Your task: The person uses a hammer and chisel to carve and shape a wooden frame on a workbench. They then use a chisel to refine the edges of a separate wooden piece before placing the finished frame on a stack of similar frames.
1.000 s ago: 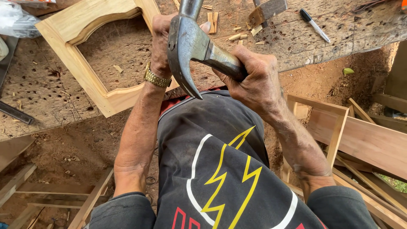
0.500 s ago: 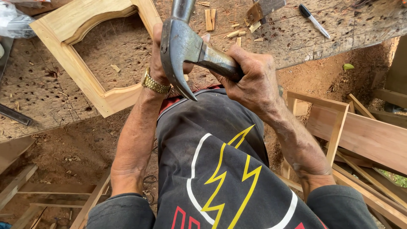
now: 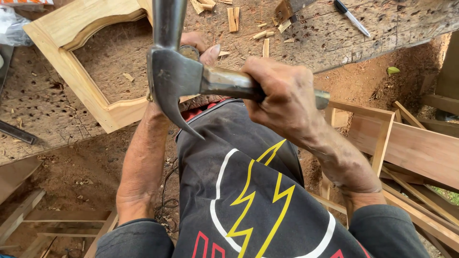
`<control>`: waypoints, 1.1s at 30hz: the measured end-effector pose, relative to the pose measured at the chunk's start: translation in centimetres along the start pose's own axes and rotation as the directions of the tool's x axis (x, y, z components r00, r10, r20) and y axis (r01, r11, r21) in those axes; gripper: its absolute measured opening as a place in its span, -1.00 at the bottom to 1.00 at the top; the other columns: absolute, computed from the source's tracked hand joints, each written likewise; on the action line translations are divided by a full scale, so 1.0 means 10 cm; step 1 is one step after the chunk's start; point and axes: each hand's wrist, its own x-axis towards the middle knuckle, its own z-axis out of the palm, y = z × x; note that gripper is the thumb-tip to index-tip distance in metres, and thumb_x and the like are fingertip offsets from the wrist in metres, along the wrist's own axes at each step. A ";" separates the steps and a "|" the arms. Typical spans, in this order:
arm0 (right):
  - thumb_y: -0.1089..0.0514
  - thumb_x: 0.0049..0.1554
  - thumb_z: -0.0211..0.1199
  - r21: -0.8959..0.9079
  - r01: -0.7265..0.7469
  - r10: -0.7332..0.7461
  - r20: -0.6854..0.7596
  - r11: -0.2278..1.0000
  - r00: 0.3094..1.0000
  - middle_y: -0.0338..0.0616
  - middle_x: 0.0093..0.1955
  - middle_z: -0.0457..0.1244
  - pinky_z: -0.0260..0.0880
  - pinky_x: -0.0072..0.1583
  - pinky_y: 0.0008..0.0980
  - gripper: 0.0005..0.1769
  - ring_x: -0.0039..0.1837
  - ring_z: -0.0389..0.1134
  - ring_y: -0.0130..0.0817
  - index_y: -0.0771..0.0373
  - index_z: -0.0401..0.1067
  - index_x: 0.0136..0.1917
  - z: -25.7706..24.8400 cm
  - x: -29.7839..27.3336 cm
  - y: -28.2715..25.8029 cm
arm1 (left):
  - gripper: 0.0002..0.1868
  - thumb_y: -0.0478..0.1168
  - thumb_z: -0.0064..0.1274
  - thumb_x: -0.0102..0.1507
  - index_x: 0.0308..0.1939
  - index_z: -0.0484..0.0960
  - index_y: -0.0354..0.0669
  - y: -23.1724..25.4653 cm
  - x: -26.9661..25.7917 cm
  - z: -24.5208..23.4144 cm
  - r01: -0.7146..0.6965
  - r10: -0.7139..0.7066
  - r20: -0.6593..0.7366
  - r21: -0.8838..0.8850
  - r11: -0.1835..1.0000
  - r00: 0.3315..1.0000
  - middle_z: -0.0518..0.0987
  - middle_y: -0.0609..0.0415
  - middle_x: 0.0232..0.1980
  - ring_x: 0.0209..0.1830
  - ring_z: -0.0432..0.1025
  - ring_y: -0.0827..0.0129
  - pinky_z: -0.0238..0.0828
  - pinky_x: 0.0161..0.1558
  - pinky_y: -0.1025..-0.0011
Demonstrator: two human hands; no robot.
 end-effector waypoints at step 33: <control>0.26 0.03 0.31 -0.148 0.071 -0.059 0.081 0.986 0.995 -0.10 -0.24 0.29 0.31 -0.30 -0.18 -0.80 -0.30 0.34 -0.15 0.23 0.34 -0.08 0.31 0.08 -0.15 | -0.70 -0.39 0.24 0.34 -0.47 0.52 -0.21 0.50 -0.08 -0.37 -0.066 0.065 -0.038 -0.015 0.998 0.997 0.49 0.12 -0.49 -0.53 0.32 0.50 0.29 -0.44 0.47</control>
